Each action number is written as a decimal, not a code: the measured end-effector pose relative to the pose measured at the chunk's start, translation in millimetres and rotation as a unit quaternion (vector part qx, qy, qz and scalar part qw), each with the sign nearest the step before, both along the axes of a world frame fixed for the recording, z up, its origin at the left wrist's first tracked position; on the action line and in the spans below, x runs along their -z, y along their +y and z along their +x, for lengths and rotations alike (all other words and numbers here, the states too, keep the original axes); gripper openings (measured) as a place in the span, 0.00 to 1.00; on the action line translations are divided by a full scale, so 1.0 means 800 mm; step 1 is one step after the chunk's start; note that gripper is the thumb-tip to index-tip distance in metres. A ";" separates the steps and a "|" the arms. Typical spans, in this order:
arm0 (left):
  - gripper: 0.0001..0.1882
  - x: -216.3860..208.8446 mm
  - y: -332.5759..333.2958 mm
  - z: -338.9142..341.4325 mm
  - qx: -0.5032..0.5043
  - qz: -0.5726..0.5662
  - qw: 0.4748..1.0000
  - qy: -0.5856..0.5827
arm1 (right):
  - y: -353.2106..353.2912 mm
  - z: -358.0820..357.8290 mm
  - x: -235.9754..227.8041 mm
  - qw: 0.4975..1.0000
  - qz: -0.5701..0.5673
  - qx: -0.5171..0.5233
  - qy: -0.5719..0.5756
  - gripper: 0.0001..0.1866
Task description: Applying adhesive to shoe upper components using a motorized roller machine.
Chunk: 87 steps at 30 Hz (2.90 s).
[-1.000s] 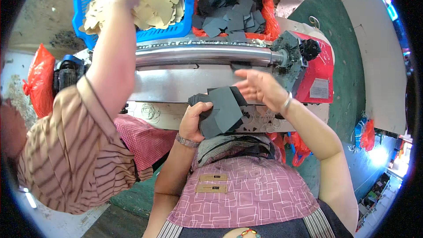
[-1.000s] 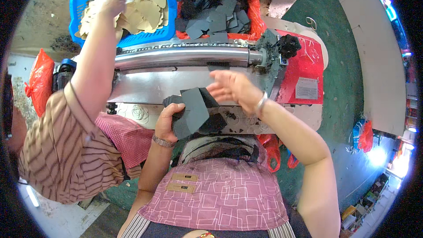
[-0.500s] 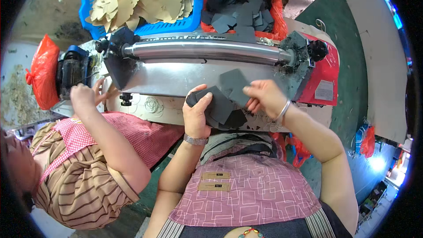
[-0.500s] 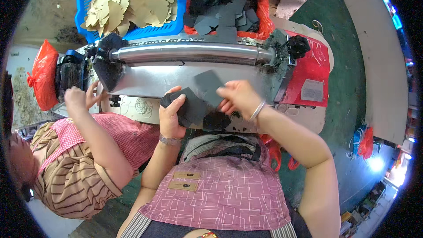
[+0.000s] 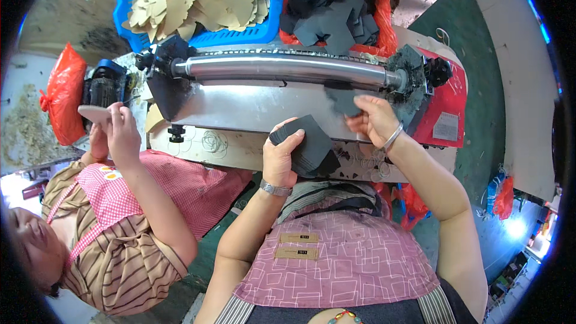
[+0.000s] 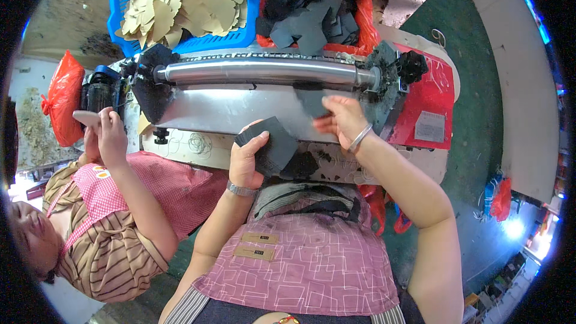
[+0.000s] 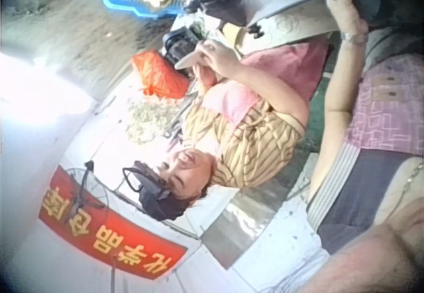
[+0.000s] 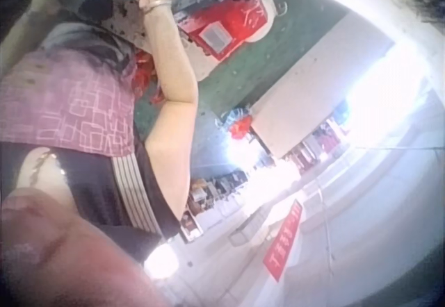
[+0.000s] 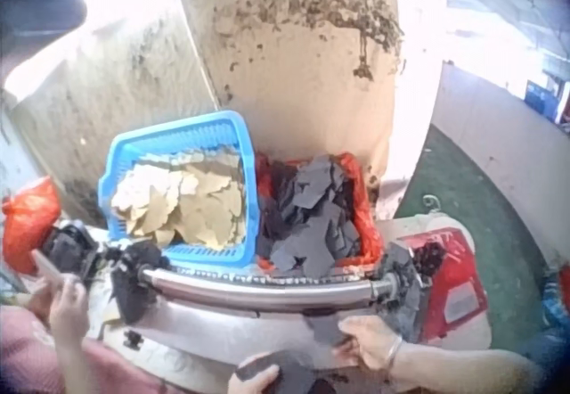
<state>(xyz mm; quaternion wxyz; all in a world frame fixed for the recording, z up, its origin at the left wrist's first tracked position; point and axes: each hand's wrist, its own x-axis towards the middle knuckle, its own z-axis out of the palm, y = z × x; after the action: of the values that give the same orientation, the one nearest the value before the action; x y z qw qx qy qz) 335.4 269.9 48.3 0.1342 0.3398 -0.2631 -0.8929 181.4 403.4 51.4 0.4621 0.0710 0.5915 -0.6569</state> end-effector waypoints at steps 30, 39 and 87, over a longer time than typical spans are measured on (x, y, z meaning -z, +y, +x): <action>0.11 -0.007 0.016 -0.016 -0.053 -0.083 0.993 -0.072 | -0.012 0.028 -0.026 0.936 0.047 -0.263 0.229 0.10; 0.14 0.010 0.012 -0.015 -0.021 -0.080 0.996 -0.044 | -0.021 0.034 -0.030 0.980 0.055 -0.163 0.102 0.11; 0.10 -0.001 0.003 -0.018 -0.040 -0.039 0.998 -0.042 | -0.037 0.046 -0.028 0.959 0.002 -0.228 0.166 0.09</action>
<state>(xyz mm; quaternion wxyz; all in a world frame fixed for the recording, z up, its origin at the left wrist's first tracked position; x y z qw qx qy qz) 320.9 272.0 48.7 0.1714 0.3814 -0.2891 -0.8612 217.9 374.0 74.2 0.4947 -0.1752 0.6615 -0.5357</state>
